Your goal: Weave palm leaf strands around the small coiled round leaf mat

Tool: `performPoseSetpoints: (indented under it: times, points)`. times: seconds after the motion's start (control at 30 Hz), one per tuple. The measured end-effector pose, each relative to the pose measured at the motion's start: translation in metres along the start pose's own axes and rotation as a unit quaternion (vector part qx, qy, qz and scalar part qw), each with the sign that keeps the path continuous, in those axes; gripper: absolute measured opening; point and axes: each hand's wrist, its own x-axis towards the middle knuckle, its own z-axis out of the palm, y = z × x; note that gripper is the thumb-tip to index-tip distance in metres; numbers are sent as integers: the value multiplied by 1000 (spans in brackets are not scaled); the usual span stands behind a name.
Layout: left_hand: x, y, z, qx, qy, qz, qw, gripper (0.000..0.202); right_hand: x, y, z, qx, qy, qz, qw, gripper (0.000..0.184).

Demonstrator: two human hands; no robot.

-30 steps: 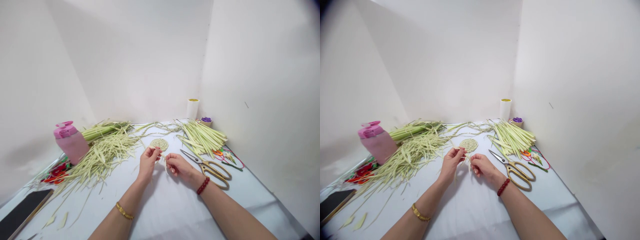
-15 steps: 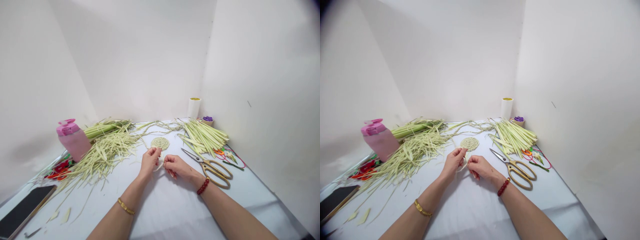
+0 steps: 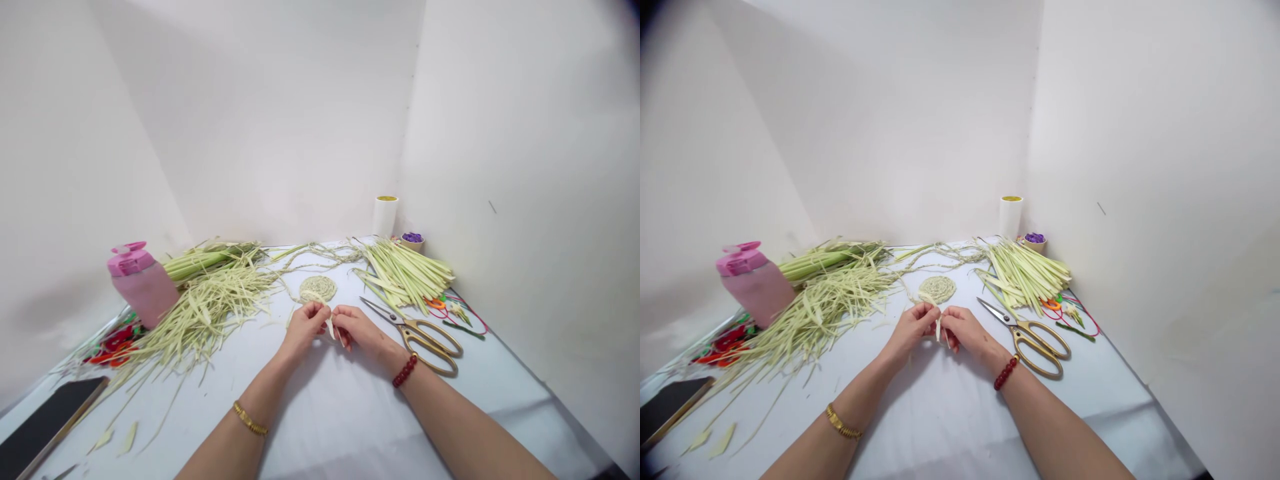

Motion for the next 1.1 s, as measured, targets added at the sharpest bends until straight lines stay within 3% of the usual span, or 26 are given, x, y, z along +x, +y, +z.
performPoseSetpoints:
  times: [0.37,0.5,0.63,0.77,0.97,1.1]
  points:
    - [3,-5,-2,34,-16,-10,999,36,5,10,-1,-91,49,-70,992,12]
    - [2,-1,-1,44,-24,-22,998,27,4,5,-1,-99,100,-53,989,10]
    - [4,-4,-2,87,-41,-24,995,20,3,5,-1,-127,104,-43,986,7]
    - [7,-12,-4,126,-28,-16,992,18,5,10,-3,-191,129,-84,970,5]
    - [8,-14,-5,152,-25,15,988,20,4,8,-6,-217,116,-97,964,9]
    - [7,-14,-4,156,-22,-2,988,22,3,5,-6,-241,109,-101,959,11]
